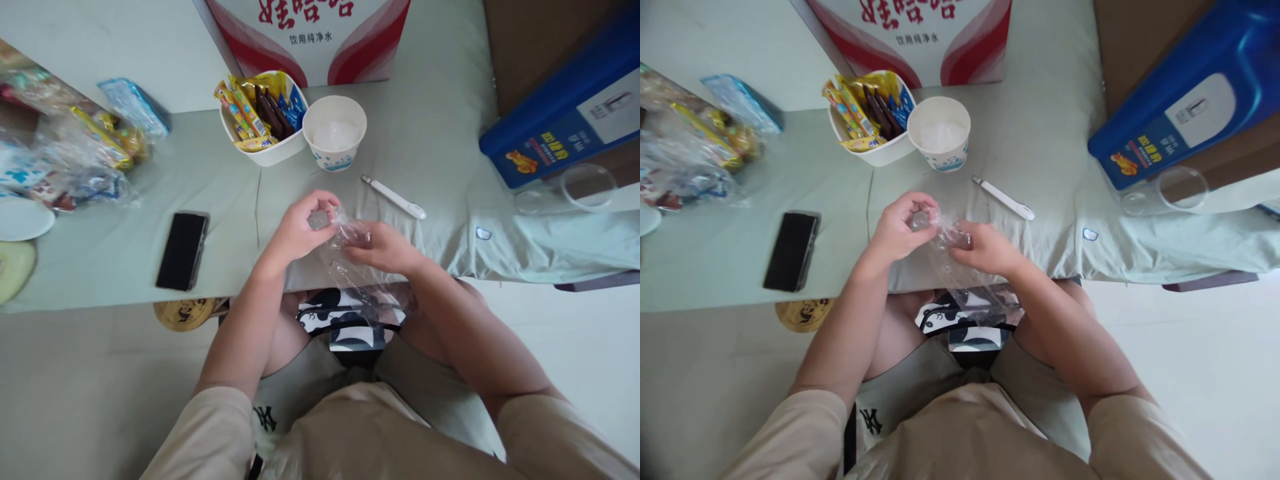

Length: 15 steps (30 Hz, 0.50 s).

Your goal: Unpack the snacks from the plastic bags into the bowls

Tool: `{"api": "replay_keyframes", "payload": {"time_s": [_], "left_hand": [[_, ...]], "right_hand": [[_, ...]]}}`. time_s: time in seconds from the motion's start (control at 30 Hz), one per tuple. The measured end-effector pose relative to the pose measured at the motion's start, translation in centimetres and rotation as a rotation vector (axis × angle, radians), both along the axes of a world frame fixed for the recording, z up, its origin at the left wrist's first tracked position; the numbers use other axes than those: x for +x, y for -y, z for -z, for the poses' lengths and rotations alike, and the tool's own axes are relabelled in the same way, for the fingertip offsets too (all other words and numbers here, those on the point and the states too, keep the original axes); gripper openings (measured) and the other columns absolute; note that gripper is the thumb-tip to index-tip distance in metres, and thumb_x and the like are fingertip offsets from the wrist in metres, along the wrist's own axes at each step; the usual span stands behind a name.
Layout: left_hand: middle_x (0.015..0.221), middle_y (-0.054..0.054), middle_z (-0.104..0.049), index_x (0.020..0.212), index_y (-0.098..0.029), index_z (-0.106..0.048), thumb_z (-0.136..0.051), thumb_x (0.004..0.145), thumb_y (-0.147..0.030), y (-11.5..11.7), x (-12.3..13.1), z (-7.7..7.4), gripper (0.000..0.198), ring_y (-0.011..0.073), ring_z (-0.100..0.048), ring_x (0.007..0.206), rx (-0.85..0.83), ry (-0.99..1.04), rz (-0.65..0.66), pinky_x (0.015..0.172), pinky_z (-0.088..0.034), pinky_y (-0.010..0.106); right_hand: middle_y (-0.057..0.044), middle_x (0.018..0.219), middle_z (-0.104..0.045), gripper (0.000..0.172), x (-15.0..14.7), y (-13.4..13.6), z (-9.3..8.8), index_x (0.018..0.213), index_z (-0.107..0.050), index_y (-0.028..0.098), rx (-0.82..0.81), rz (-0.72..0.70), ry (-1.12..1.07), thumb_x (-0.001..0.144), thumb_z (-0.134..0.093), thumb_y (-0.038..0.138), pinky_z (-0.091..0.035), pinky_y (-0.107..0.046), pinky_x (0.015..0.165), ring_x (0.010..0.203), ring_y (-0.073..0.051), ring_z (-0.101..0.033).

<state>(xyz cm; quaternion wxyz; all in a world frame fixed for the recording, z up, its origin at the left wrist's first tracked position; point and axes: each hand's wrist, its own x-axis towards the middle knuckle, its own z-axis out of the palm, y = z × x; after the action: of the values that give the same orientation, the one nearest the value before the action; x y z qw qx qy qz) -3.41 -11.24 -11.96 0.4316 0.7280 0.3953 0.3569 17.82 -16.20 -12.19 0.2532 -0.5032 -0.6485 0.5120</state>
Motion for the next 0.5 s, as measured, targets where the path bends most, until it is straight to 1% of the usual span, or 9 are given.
{"api": "replay_keyframes", "payload": {"time_s": [0.03, 0.07, 0.13, 0.17, 0.23, 0.3, 0.4, 0.47, 0.5], "left_hand": [[0.102, 0.004, -0.071, 0.115, -0.022, -0.064, -0.082, 0.077, -0.03, -0.2, -0.1, 0.3, 0.042, 0.0206, -0.069, 0.103, 0.016, 0.036, -0.046, 0.099, -0.053, 0.036], [0.116, 0.007, -0.071, 0.121, -0.024, -0.063, -0.087, 0.074, -0.036, -0.5, -0.3, 0.6, 0.055, 0.0241, -0.067, 0.116, 0.023, 0.077, -0.094, 0.103, -0.052, 0.038], [0.147, 0.01, -0.058, 0.137, -0.031, -0.055, -0.094, 0.065, -0.048, -1.0, -0.6, 1.3, 0.083, 0.0303, -0.055, 0.14, -0.029, 0.174, -0.155, 0.109, -0.051, 0.042], [0.156, 0.01, -0.051, 0.143, -0.034, -0.051, -0.094, 0.063, -0.053, -1.1, -0.7, 1.6, 0.093, 0.0318, -0.05, 0.146, -0.096, 0.229, -0.147, 0.11, -0.05, 0.042], [0.162, 0.01, -0.047, 0.148, -0.037, -0.047, -0.093, 0.063, -0.057, -1.1, -0.6, 1.7, 0.099, 0.0317, -0.05, 0.147, -0.284, 0.33, -0.074, 0.11, -0.052, 0.043], [0.153, 0.011, -0.057, 0.146, -0.034, -0.05, -0.091, 0.068, -0.054, -0.9, -0.2, 1.4, 0.091, 0.0296, -0.06, 0.138, -0.484, 0.39, -0.003, 0.106, -0.056, 0.042], [0.114, 0.01, -0.076, 0.129, -0.023, -0.064, -0.082, 0.082, -0.042, -0.3, 0.7, 0.4, 0.055, 0.0222, -0.075, 0.104, -0.703, 0.31, -0.003, 0.091, -0.061, 0.036], [0.091, 0.006, -0.077, 0.113, -0.017, -0.069, -0.073, 0.09, -0.033, -0.2, 1.2, -0.1, 0.028, 0.0169, -0.075, 0.082, -0.747, 0.196, -0.058, 0.079, -0.062, 0.03], [0.085, 0.005, -0.076, 0.107, -0.017, -0.07, -0.069, 0.093, -0.03, -0.2, 1.3, -0.2, 0.019, 0.0151, -0.074, 0.075, -0.734, 0.149, -0.094, 0.074, -0.061, 0.028]], "right_hand": [[0.0, 0.067, -0.062, 0.012, -0.1, -0.2, -0.1, 0.079, -0.063, 0.02, -0.023, -0.009, 0.029, 0.079, -0.063, 0.032, -0.045, -0.031, 0.062, 0.062, -0.015, -0.055], [0.0, 0.063, -0.06, 0.012, -0.2, -0.3, -0.3, 0.073, -0.06, 0.02, -0.047, 0.009, 0.044, 0.079, -0.061, 0.03, -0.043, -0.03, 0.06, 0.061, -0.014, -0.054], [0.001, 0.062, -0.06, 0.011, -0.3, -0.6, -0.4, 0.076, -0.06, 0.02, -0.077, 0.118, -0.016, 0.08, -0.061, 0.03, -0.042, -0.028, 0.059, 0.06, -0.014, -0.055], [0.001, 0.064, -0.061, 0.012, -0.4, -0.8, -0.3, 0.08, -0.061, 0.02, -0.077, 0.189, -0.084, 0.081, -0.063, 0.032, -0.044, -0.028, 0.058, 0.06, -0.014, -0.057], [0.001, 0.071, -0.063, 0.019, -0.5, -1.3, -0.2, 0.086, -0.061, 0.021, -0.063, 0.314, -0.23, 0.084, -0.066, 0.038, -0.048, -0.028, 0.059, 0.059, -0.012, -0.058], [0.001, 0.077, -0.064, 0.025, -0.6, -1.8, 0.1, 0.09, -0.06, 0.021, -0.057, 0.39, -0.334, 0.085, -0.068, 0.044, -0.05, -0.028, 0.059, 0.058, -0.01, -0.057], [0.0, 0.081, -0.066, 0.028, -0.7, -2.2, 0.3, 0.095, -0.061, 0.022, -0.053, 0.386, -0.369, 0.087, -0.068, 0.047, -0.052, -0.028, 0.06, 0.058, -0.01, -0.059], [-0.001, 0.084, -0.069, 0.028, -0.5, -2.2, 0.5, 0.101, -0.064, 0.021, -0.026, 0.343, -0.311, 0.088, -0.065, 0.045, -0.054, -0.029, 0.061, 0.061, -0.012, -0.062], [-0.002, 0.084, -0.07, 0.029, -0.3, -2.2, 0.6, 0.105, -0.066, 0.021, -0.011, 0.316, -0.254, 0.088, -0.065, 0.043, -0.054, -0.03, 0.062, 0.063, -0.013, -0.063]]}}
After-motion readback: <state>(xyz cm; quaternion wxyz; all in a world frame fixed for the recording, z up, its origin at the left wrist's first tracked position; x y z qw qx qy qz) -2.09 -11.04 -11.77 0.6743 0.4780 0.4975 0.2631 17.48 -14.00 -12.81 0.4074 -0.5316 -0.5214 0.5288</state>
